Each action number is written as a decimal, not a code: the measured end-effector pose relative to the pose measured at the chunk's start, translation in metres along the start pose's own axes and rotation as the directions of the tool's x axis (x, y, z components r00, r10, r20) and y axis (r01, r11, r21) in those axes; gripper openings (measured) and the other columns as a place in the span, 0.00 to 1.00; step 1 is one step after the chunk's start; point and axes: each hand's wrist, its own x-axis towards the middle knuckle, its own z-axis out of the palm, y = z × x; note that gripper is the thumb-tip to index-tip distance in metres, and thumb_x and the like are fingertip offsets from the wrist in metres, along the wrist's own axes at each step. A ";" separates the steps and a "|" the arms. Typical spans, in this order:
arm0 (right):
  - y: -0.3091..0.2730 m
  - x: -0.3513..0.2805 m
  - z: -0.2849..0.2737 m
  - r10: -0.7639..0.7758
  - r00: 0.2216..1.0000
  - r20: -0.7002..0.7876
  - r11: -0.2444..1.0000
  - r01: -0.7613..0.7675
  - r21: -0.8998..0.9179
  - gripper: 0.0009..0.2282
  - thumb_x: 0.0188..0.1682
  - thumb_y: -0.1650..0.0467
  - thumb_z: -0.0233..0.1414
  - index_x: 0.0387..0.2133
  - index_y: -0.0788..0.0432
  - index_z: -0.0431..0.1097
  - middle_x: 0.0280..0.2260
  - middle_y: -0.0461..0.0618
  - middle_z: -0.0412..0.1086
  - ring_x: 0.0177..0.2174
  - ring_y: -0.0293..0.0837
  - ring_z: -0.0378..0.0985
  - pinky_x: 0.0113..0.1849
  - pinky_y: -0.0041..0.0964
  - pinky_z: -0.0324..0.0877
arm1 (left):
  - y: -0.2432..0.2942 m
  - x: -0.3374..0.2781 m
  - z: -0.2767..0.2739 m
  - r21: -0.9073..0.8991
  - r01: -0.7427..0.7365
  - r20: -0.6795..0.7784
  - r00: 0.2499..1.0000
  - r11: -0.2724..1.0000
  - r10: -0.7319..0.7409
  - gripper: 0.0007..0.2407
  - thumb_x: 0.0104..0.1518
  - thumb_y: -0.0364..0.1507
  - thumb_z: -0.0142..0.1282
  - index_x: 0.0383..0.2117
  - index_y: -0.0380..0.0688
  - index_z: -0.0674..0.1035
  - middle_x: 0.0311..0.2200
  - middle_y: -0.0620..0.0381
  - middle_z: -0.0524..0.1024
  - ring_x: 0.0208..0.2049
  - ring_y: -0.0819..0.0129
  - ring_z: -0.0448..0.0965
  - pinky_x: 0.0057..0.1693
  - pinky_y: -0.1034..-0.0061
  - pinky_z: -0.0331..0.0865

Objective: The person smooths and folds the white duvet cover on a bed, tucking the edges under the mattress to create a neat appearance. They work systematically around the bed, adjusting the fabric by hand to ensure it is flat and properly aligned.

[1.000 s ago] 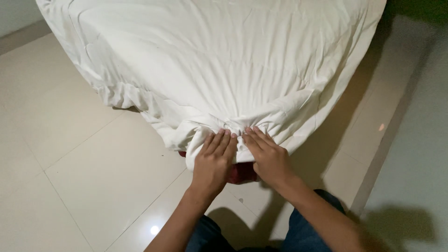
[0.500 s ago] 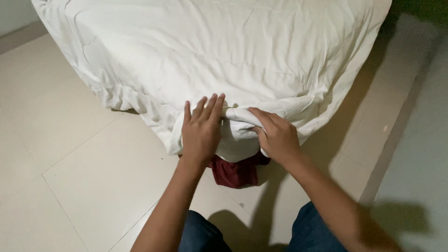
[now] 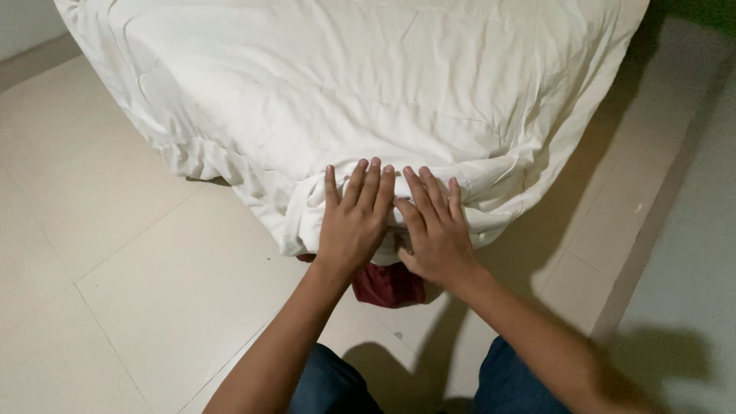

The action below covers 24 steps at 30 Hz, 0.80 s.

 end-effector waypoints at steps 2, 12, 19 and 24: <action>0.009 0.003 0.002 0.020 1.000 0.008 1.000 -0.020 0.004 0.27 0.29 0.73 0.62 0.47 0.61 0.65 0.62 0.65 0.57 0.62 0.64 0.56 0.57 0.73 0.52 | 0.002 0.004 -0.003 0.027 -0.016 0.011 1.000 1.000 0.015 0.20 0.62 0.29 0.51 0.61 0.36 0.72 0.60 0.43 0.73 0.65 0.51 0.69 0.69 0.35 0.50; 0.026 0.004 -0.018 0.067 0.998 0.023 0.997 -0.068 0.040 0.17 0.42 0.81 0.54 0.45 0.60 0.66 0.47 0.56 0.75 0.50 0.56 0.79 0.50 0.47 0.76 | 0.012 0.026 -0.045 -0.019 -0.129 0.109 0.986 0.991 0.130 0.16 0.60 0.26 0.50 0.53 0.33 0.77 0.52 0.43 0.79 0.58 0.50 0.76 0.70 0.37 0.51; 0.047 0.040 -0.035 0.280 0.807 0.520 0.929 -0.364 0.063 0.19 0.44 0.71 0.57 0.51 0.57 0.67 0.39 0.56 0.76 0.39 0.57 0.80 0.39 0.52 0.74 | -0.014 0.037 -0.033 -0.199 -0.066 0.144 0.985 0.978 0.095 0.23 0.53 0.20 0.50 0.59 0.41 0.75 0.56 0.47 0.77 0.61 0.55 0.74 0.68 0.36 0.49; 0.064 0.046 -0.010 0.203 0.941 0.270 0.940 -0.265 0.216 0.19 0.45 0.75 0.53 0.53 0.52 0.70 0.50 0.50 0.75 0.41 0.56 0.80 0.41 0.48 0.75 | -0.033 0.052 -0.023 -0.286 0.011 0.076 0.997 0.958 0.011 0.24 0.54 0.26 0.56 0.61 0.47 0.73 0.59 0.51 0.75 0.62 0.52 0.72 0.67 0.33 0.48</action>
